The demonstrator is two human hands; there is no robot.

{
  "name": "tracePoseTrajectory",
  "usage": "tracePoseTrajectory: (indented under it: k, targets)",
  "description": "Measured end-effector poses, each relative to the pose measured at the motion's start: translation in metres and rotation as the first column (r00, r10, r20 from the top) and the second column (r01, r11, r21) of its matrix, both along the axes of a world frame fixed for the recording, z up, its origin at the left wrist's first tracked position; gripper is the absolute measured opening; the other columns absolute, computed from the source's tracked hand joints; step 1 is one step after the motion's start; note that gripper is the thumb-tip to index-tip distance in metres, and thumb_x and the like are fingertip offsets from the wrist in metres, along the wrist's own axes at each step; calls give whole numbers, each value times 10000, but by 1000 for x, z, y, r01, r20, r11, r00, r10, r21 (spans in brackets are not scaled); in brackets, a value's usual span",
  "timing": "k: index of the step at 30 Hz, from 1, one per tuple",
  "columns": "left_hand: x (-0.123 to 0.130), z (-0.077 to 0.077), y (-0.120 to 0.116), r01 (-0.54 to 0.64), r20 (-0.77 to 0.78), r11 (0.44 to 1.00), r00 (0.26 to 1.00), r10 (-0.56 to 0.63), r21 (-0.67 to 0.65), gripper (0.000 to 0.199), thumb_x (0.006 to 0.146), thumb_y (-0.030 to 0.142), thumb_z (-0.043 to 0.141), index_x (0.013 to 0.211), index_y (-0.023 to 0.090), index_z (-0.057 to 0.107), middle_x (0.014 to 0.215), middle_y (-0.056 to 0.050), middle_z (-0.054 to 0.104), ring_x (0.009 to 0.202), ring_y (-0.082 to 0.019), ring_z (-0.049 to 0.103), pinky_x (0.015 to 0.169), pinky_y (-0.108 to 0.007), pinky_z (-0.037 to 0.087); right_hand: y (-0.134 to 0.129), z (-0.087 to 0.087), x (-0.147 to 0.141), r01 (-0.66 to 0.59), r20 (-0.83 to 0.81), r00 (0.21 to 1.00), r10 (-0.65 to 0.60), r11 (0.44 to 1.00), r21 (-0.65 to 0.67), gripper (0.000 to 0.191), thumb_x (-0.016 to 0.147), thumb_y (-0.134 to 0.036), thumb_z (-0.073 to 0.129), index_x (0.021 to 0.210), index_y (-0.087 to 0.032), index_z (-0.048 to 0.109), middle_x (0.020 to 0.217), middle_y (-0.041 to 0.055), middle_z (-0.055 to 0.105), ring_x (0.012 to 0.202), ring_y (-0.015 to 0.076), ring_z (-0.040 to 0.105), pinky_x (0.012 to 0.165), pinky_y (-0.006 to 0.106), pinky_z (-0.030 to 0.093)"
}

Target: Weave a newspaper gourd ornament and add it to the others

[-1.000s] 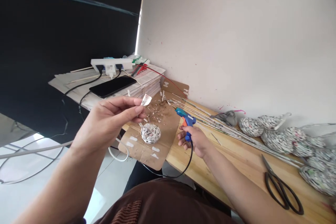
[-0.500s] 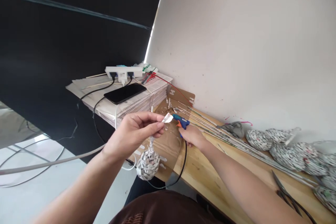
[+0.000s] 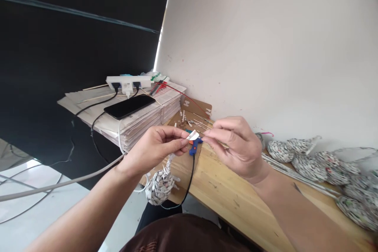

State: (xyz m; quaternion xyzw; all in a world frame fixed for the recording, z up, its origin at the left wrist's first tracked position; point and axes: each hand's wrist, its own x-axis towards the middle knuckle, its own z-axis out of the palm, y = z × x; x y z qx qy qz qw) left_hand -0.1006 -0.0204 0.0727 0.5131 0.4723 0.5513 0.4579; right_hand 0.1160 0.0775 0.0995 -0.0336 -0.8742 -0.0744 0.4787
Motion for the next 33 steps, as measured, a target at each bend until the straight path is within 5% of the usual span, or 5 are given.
tracePoseTrajectory:
  k: [5, 10, 22, 26, 33]
  targets:
    - [8, 5, 2, 56, -31, 998, 998, -57, -23, 179, 841, 318, 776, 968, 194, 799, 791, -23, 773, 714, -104, 693, 689, -188, 580, 0, 8, 7, -12, 151, 989, -7, 992, 128, 255, 915, -93, 645, 1123, -236, 681, 1040, 78, 657, 1010, 221, 605, 850, 383, 579]
    - [14, 8, 1, 38, -118, 999, 992, -43, -38, 176, 832, 302, 763, 954, 179, 796, 756, -26, 763, 680, -120, 693, 674, -216, 590, 0, 7, 7, -31, 209, 978, 11, 995, 91, 176, 935, -114, 614, 1069, -215, 667, 1009, 73, 656, 976, 217, 603, 858, 391, 578]
    - [30, 4, 0, -171, -460, 975, 861, 216, 139, 104, 835, 285, 719, 851, 199, 776, 810, -6, 786, 697, -141, 696, 626, -222, 521, -10, 2, 4, 69, 232, 973, 4, 949, -308, 108, 870, -79, 603, 894, -183, 617, 941, 57, 699, 880, 175, 642, 810, 316, 530]
    - [34, 5, -2, -127, -603, 948, 745, 285, 291, 102, 859, 199, 673, 846, 202, 774, 837, -3, 788, 718, -144, 701, 681, -237, 526, -15, 2, 3, 204, 292, 955, -48, 823, -531, 74, 831, -117, 634, 834, -189, 647, 779, -7, 691, 659, 113, 597, 652, 254, 477]
    - [33, -7, 0, 42, -715, 889, 612, 338, 455, 164, 897, 110, 622, 930, 193, 760, 966, -35, 770, 863, -162, 718, 795, -253, 542, -8, 0, 1, 308, 336, 942, -8, 418, -855, 19, 719, -172, 633, 723, -190, 628, 645, -22, 655, 571, 107, 578, 535, 228, 434]
